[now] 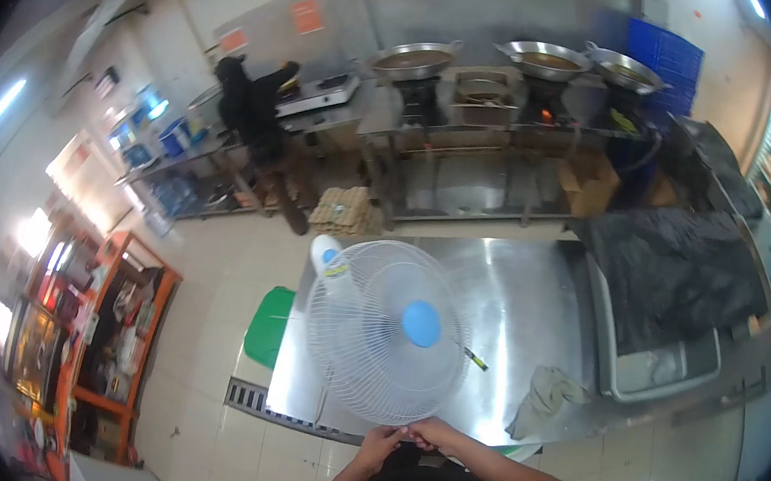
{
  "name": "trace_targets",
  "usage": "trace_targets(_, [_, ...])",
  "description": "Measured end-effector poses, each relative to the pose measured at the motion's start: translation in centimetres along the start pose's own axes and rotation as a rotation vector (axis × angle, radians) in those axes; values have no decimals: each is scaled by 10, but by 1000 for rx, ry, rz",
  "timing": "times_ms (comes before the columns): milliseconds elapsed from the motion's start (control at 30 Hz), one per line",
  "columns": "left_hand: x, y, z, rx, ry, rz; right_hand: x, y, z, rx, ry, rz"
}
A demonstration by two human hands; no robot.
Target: The person secures the front cage of a table fan by threading and tying plastic cable ties through the wire mesh at several points around the rim.
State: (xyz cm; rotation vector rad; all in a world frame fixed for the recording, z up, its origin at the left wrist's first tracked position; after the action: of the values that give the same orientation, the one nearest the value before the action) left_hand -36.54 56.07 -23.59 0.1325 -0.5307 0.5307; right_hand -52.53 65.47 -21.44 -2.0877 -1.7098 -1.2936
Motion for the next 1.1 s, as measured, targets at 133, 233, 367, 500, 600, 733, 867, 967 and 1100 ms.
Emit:
trace_targets(133, [-6,-4,-5,65,-10,33,-14,-1,12,-137,68,-152])
trace_targets(233, [-6,1,-15,33,73,157,-10,5,18,-173,82,-146])
trace_targets(367, [-1,2,-9,77,40,246,-19,-6,34,-255,72,-243])
trace_targets(500, [11,1,11,292,-135,80,-17,-6,29,-290,85,-215])
trace_targets(600, [6,0,5,459,-159,78,-10,-1,27,-197,56,-238])
trace_targets(733, [-8,-9,-26,399,15,55,-18,-2,38,-149,49,-208])
trace_targets(867, [4,1,4,490,-137,149,-27,-3,54,-145,38,-139])
trace_targets(967, [14,7,11,558,-169,54,0,5,39,-154,-26,-101])
trace_targets(1100, [20,6,6,589,-131,37,-8,9,47,-156,16,-144])
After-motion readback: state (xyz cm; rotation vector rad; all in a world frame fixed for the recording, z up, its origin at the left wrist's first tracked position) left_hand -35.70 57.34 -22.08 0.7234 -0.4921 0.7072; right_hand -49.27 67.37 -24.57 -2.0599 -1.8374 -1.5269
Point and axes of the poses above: each hand's wrist, its own x-axis away from the middle knuckle, its own y-axis out of the palm, z = x × y, the point moved 1 cm from there along -x, towards the middle knuckle, and after that the axes turned 4 degrees about -z, right-handed, at the moved point
